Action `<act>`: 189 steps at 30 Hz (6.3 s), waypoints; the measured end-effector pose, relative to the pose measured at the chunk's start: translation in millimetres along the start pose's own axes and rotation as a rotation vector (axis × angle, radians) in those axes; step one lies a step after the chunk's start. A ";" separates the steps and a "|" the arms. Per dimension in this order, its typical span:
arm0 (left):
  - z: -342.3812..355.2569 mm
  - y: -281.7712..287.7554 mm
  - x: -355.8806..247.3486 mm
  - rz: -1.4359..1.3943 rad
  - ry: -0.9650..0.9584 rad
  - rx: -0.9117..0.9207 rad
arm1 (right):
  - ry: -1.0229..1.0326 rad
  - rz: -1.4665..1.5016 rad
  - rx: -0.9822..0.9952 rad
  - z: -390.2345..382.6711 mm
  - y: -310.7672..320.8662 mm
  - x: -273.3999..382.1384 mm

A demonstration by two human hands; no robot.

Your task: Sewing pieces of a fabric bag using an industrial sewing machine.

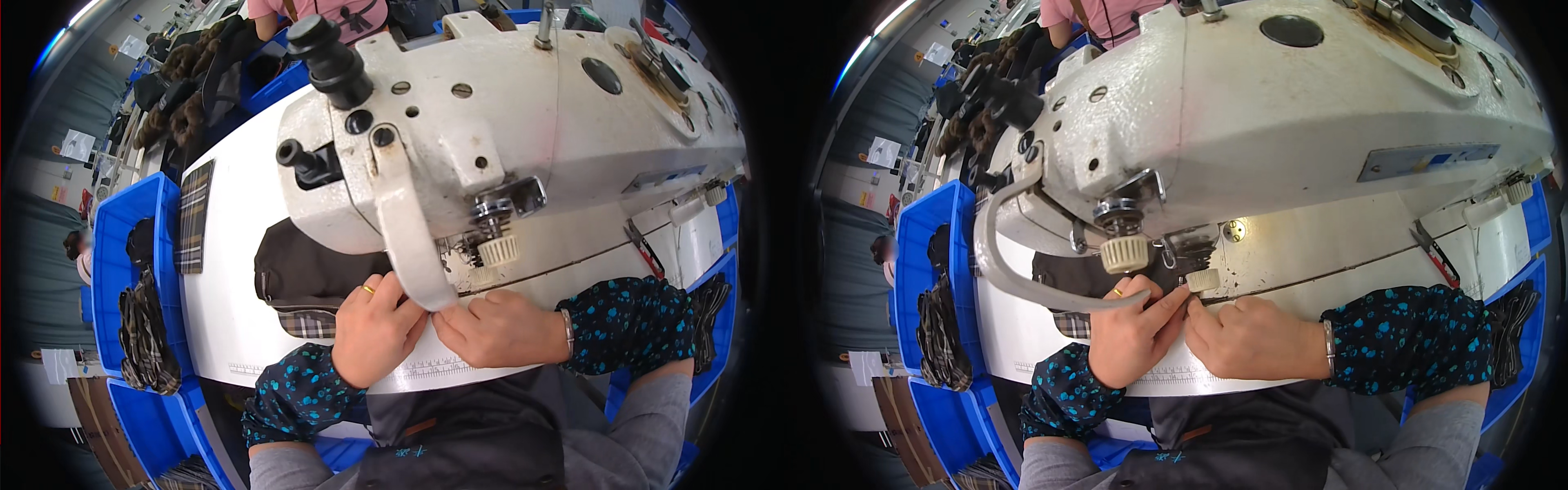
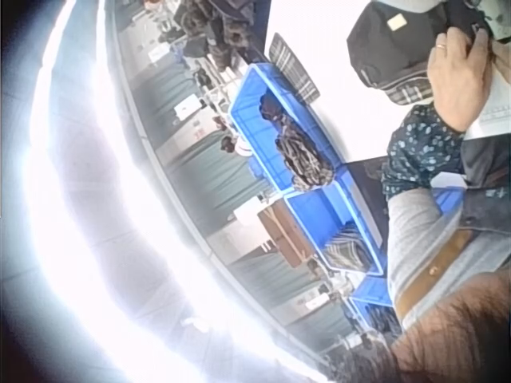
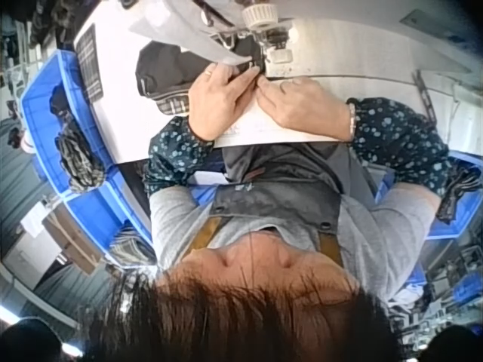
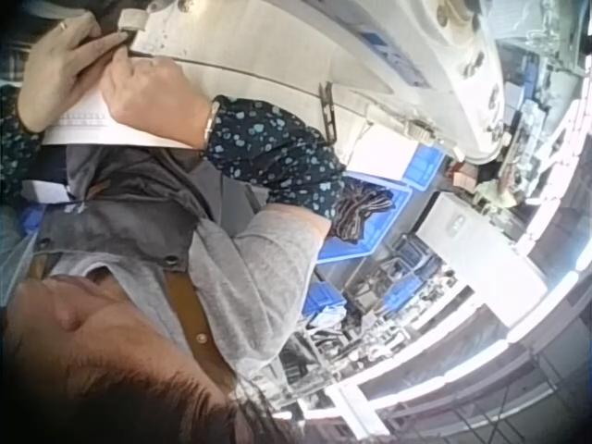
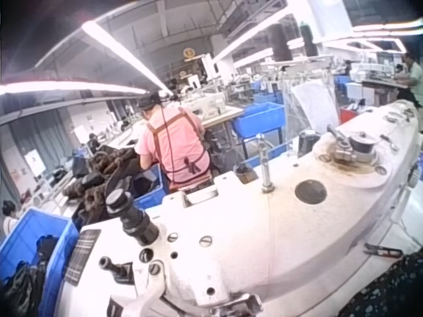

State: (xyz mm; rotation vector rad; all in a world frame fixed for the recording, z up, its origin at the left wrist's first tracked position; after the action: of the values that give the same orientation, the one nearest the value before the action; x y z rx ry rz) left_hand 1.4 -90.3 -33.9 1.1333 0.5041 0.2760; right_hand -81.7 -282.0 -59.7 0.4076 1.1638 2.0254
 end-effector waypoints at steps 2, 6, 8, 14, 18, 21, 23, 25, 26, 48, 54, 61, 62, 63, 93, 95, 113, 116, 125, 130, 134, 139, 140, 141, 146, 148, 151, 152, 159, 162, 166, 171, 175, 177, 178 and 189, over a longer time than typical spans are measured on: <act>-2.3 -3.7 -0.7 -0.007 0.015 -0.026 | -0.015 -0.018 0.006 2.5 2.9 -1.4; -2.8 -5.1 -1.7 -0.014 0.012 -0.054 | -0.041 0.003 0.026 1.2 2.2 -1.3; -3.0 -4.5 -2.7 -0.004 0.005 -0.059 | -0.044 0.024 0.008 0.8 0.7 -1.1; -1.7 -4.6 -3.4 -0.010 0.002 -0.101 | -0.035 0.105 -0.025 3.1 4.6 -1.7; -0.2 -4.3 -6.0 -0.067 0.019 -0.103 | -0.052 0.114 0.022 -0.2 1.6 1.2; 0.8 -6.3 -7.1 -0.081 0.038 -0.061 | -0.038 0.094 0.010 -0.3 0.8 1.8; 1.2 -7.7 -8.5 -0.090 0.053 -0.058 | -0.029 0.092 0.007 0.5 -0.2 2.1; 2.7 -8.4 -10.3 -0.101 0.067 -0.056 | -0.022 0.088 0.004 1.1 -0.2 2.4; 4.0 -7.8 -11.6 -0.106 0.077 -0.044 | -0.023 0.084 0.012 1.3 0.3 2.8; 32.1 -18.5 13.2 0.004 0.106 -0.101 | -0.129 0.057 0.051 8.0 -10.5 -19.4; 11.8 -8.3 1.3 0.126 0.052 -0.142 | -0.102 0.049 0.057 5.5 -7.3 -16.1; 10.0 -16.8 0.4 0.204 -0.031 -0.147 | -0.095 0.132 0.011 4.0 -10.5 -13.1; 10.5 -16.1 0.2 0.204 -0.030 -0.147 | -0.098 0.131 0.021 4.4 -9.6 -13.2; 11.5 -14.5 -0.4 0.206 -0.019 -0.132 | -0.102 0.130 0.031 4.6 -9.3 -13.3; 34.0 -4.1 8.1 0.089 0.126 0.075 | -0.219 0.121 -0.013 4.6 -26.4 -25.7; 36.0 2.7 9.3 0.044 0.091 0.049 | -0.230 0.128 -0.030 3.6 -26.6 -26.2; 42.4 5.3 11.4 -0.004 0.008 0.028 | -0.193 0.137 -0.076 5.1 -30.6 -32.2; 45.2 9.1 7.6 0.033 0.048 0.072 | -0.195 0.147 -0.060 4.5 -28.8 -36.4; 28.0 -2.2 41.2 -0.302 0.271 0.046 | -0.212 0.239 -0.023 5.2 -25.1 -40.4; 33.4 5.3 40.8 -0.354 0.227 0.162 | -0.185 0.229 -0.024 2.6 -29.2 -41.3; 36.6 9.3 30.2 -0.327 0.178 0.198 | -0.201 0.221 -0.023 -0.8 -30.9 -44.5; 26.7 -3.8 28.2 -0.227 0.195 0.059 | -0.187 0.169 -0.061 -4.9 -45.4 -41.8; 27.0 -4.9 30.4 -0.230 0.193 0.058 | -0.182 0.197 -0.046 -8.6 -48.6 -42.2; 27.6 -6.1 34.2 -0.320 0.287 0.099 | -0.177 0.225 -0.031 -10.5 -50.3 -42.0; 7.5 5.2 58.3 -0.480 0.597 -0.118 | -0.106 0.146 0.002 -1.4 -31.7 -38.4; -1.7 0.9 56.8 -0.111 0.456 -0.233 | -0.082 0.132 0.005 -1.5 -29.6 -38.7; -8.5 -0.1 51.9 0.108 0.176 -0.268 | -0.085 0.180 0.016 3.3 -20.0 -38.8; -9.2 -2.2 52.3 0.226 -0.009 -0.195 | -0.086 0.183 0.017 5.0 -16.7 -38.6; 18.0 7.4 25.5 0.133 -0.115 0.089 | -0.098 0.259 -0.006 3.4 -20.6 -32.1; 21.3 6.4 24.8 0.123 -0.113 0.124 | -0.109 0.259 0.015 6.1 -16.7 -31.1; 19.4 0.8 26.4 0.139 -0.054 0.134 | -0.096 0.261 0.020 5.9 -20.5 -30.7; 21.8 3.1 15.0 0.110 -0.013 0.107 | -0.083 0.223 -0.017 6.7 -20.7 -28.6; 20.6 0.8 10.4 0.131 0.005 0.096 | -0.069 0.167 -0.011 7.8 -15.0 -26.7; 20.8 0.2 9.1 0.142 0.010 0.096 | -0.074 0.134 -0.016 7.6 -14.0 -26.1; 21.0 0.4 8.9 0.164 0.012 0.109 | -0.077 0.135 -0.016 7.1 -14.8 -25.9; 21.8 10.3 -0.5 0.288 -0.044 0.022 | -0.099 0.100 0.001 4.9 -15.4 -25.8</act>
State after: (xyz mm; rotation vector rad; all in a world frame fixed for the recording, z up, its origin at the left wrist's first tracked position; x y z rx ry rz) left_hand 12.7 -103.6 -17.2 1.2312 0.3050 0.4949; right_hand -54.6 -293.5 -67.7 0.5703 1.1030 2.0653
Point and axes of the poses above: each hand's wrist, its own z-axis towards the middle knuckle, its own y-axis out of the back of the hand, x = y × z, the point moved 1 cm from there along z, towards the middle knuckle, and after that the axes turned 5 degrees about -x, right-handed, at the moved point
